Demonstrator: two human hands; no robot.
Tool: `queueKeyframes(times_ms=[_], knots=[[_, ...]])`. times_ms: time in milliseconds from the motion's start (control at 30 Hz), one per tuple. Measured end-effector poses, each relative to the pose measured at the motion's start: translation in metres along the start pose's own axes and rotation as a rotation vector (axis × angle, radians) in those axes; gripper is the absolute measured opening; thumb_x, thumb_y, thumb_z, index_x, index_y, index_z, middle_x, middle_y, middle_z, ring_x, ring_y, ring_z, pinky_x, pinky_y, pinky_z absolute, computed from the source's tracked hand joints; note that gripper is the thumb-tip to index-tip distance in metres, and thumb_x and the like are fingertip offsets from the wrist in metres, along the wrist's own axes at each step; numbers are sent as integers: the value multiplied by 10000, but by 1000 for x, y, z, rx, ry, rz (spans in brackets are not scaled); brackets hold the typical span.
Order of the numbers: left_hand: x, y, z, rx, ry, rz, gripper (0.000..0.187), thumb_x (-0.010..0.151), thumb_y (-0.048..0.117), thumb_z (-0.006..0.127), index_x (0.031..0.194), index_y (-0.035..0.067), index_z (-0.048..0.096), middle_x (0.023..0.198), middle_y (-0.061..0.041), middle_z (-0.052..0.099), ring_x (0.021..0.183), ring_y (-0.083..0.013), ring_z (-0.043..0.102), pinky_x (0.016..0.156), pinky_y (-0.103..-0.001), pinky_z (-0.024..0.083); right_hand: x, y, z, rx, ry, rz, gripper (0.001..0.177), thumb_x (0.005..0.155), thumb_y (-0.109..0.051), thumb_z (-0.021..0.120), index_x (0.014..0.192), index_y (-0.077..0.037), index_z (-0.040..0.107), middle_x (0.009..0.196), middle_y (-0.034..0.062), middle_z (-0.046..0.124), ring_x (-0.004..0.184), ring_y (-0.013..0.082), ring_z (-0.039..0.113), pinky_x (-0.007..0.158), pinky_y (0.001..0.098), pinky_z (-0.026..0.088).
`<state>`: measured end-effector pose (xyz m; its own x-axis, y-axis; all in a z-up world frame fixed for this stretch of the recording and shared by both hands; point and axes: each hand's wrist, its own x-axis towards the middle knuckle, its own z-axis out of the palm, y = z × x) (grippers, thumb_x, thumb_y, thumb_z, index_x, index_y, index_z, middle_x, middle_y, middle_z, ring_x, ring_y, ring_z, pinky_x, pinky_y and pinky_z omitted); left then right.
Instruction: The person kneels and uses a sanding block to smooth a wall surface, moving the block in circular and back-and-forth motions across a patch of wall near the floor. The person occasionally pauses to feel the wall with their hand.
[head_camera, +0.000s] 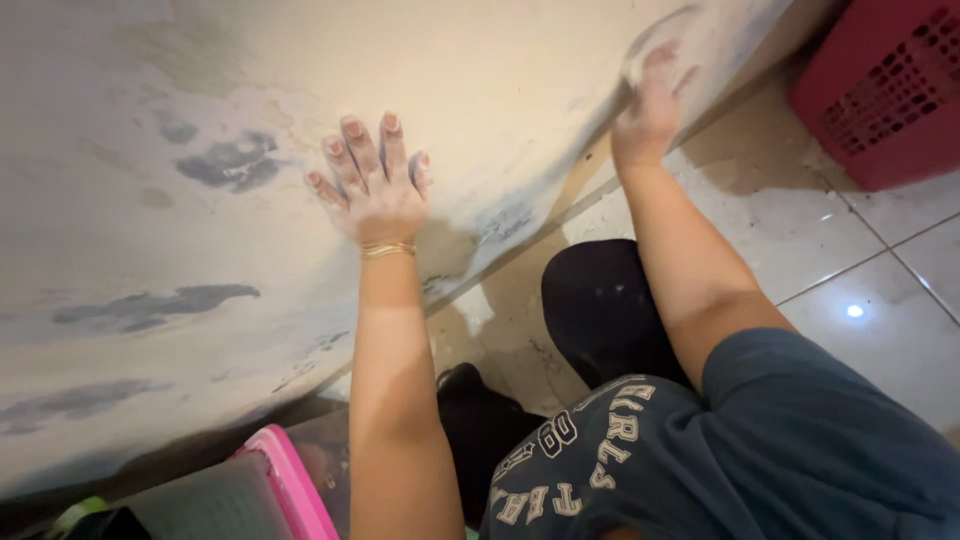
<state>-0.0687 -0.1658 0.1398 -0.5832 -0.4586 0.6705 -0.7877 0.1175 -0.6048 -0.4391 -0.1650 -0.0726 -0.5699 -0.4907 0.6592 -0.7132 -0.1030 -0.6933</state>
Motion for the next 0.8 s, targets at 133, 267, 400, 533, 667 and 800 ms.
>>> queueKeyframes(times_ms=[133,267,400,533,667,800], knots=[[6,1,-2,8,15,-14,656,1281,544,282,1845,227,176,1916,-183,95,1767,-430,63,1418,-696,31,6,-19,5,167,39,354,570,1074,41,693,1623,-93,616,1675,174,620,1572,317,646,1313,488,535],[6,5,-1,-7,47,-30,695,1265,543,291,1888,246,211,1908,-176,131,1765,-412,94,1410,-690,48,-30,-82,2,-6,-227,-508,585,1004,102,669,1581,1,656,1614,256,643,1560,368,592,1371,637,254],[8,0,0,15,38,-11,659,1282,536,302,1858,232,206,1913,-182,126,1769,-418,89,1418,-685,51,5,-21,4,-51,-39,-411,531,1046,24,733,1566,16,623,1636,257,615,1552,350,611,1361,686,177],[5,1,-1,-2,33,-10,649,1289,536,298,1845,226,175,1921,-179,103,1777,-425,70,1424,-687,40,8,0,-2,-10,57,85,671,934,143,593,1598,49,603,1640,275,597,1565,408,566,1362,662,237],[5,1,-3,-6,22,-14,661,1282,537,315,1848,223,181,1915,-183,112,1771,-424,74,1411,-691,34,-18,-57,7,175,-52,-66,640,925,136,582,1541,-33,626,1620,222,595,1555,395,581,1355,622,334],[3,3,-2,-13,19,-27,664,1281,537,330,1849,228,177,1919,-175,108,1774,-422,69,1419,-688,33,-21,-54,15,-91,-185,-657,642,1019,107,704,1647,25,604,1662,212,631,1630,397,513,1380,671,135]])
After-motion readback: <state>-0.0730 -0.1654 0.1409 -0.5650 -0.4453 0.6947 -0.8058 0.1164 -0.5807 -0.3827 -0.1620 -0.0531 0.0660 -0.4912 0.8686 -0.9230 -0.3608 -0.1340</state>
